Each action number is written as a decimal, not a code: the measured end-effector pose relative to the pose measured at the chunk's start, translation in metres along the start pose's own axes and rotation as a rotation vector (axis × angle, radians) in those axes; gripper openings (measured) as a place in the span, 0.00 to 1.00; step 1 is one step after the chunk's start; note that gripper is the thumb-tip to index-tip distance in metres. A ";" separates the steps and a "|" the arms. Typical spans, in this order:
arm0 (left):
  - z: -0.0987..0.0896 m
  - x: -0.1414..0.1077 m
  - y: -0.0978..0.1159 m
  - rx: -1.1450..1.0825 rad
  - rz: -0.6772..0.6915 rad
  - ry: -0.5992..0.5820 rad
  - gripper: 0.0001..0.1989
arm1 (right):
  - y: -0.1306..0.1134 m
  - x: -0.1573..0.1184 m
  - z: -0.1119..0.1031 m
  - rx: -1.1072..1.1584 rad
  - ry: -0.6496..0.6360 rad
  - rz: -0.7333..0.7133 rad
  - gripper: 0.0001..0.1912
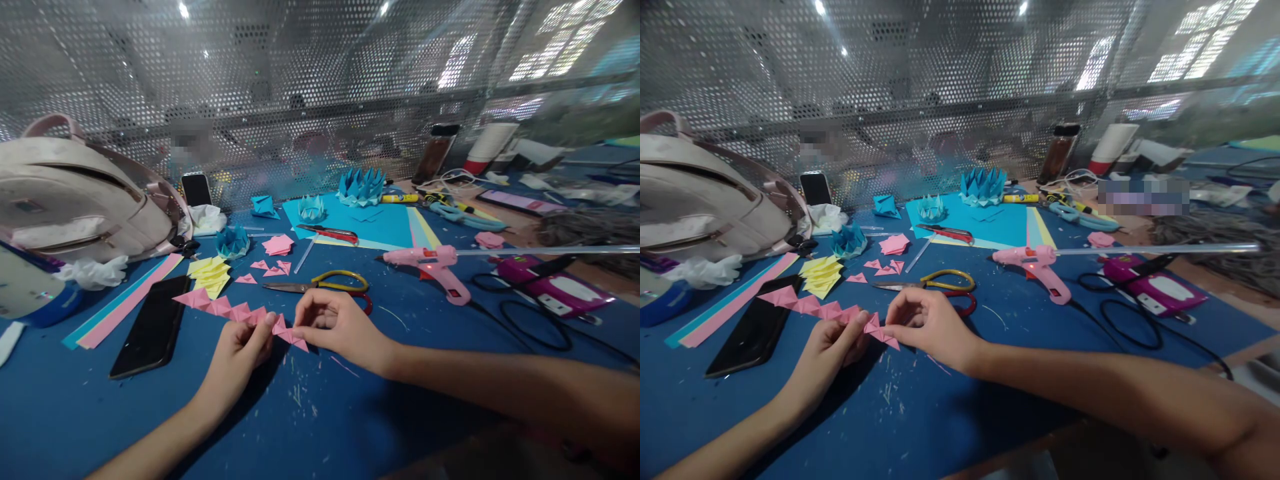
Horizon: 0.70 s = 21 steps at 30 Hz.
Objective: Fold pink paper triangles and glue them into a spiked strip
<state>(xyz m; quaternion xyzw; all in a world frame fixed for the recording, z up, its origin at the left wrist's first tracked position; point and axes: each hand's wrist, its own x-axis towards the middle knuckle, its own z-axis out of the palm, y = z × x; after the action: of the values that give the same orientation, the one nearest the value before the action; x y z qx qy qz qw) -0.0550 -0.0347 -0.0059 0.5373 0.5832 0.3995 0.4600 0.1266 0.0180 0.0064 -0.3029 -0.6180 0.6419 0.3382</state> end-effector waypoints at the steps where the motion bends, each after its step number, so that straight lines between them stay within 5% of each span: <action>1: 0.000 0.000 0.000 0.003 0.005 -0.006 0.33 | 0.000 0.000 0.000 -0.003 0.001 0.001 0.17; 7: -0.014 0.006 0.002 -0.093 0.274 0.135 0.16 | 0.001 0.003 -0.006 -0.031 -0.003 -0.017 0.16; 12: -0.052 0.025 0.004 -0.060 0.619 0.551 0.29 | 0.000 0.007 -0.013 -0.094 -0.040 -0.002 0.11; 16: -0.070 0.026 0.013 0.214 0.875 0.668 0.22 | -0.007 0.010 -0.021 -0.164 -0.162 0.045 0.08; 17: -0.070 0.023 0.015 0.368 0.944 0.632 0.15 | -0.008 0.011 -0.023 -0.177 -0.213 0.074 0.09; 21: -0.049 0.002 0.015 0.806 1.186 0.050 0.02 | -0.013 0.011 -0.030 -0.234 -0.407 0.183 0.11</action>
<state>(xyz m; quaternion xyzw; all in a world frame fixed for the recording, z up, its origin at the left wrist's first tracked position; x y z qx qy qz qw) -0.0988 -0.0300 0.0210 0.8826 0.3054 0.3479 -0.0822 0.1453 0.0444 0.0186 -0.2590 -0.7135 0.6417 0.1099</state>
